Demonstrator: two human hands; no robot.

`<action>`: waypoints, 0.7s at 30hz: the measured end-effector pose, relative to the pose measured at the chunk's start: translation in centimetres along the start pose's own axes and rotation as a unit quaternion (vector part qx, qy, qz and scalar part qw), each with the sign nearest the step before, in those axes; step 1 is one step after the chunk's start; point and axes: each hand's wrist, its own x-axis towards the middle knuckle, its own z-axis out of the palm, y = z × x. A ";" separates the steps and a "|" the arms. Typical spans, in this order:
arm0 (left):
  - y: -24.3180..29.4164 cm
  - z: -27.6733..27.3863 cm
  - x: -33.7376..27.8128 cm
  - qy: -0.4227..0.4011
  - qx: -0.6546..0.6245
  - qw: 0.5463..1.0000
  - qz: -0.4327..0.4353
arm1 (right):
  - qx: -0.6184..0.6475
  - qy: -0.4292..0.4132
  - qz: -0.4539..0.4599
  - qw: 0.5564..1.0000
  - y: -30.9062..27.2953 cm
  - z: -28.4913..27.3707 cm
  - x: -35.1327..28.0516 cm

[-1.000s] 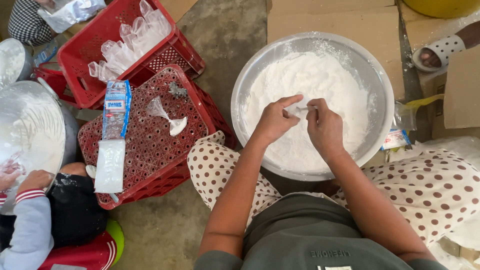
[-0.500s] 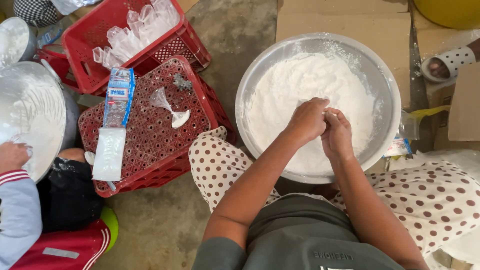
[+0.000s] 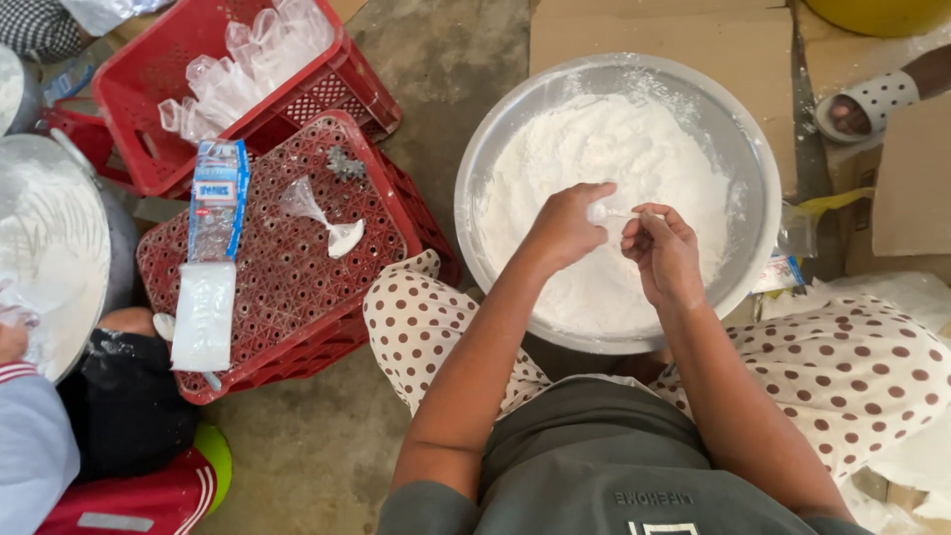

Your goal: Packaging white powder into small plastic bags by scooping and tying them

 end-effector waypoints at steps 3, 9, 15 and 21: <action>0.2 -0.6 -0.5 -0.006 -0.029 0.999 -0.015 | 0.003 0.006 -0.004 1.000 -0.1 -0.1 -0.1; 0.4 -1.3 -1.0 -0.009 -0.078 0.995 -0.066 | -0.011 0.000 -0.014 1.000 -0.7 -0.2 -0.2; -0.2 -1.5 -0.7 0.001 -0.129 0.988 -0.088 | -0.020 -0.002 -0.021 1.000 -1.6 -0.3 -0.3; 0.6 -2.0 -1.0 -0.008 -0.136 0.986 -0.098 | -0.035 0.005 -0.035 0.999 -1.9 0.2 -0.4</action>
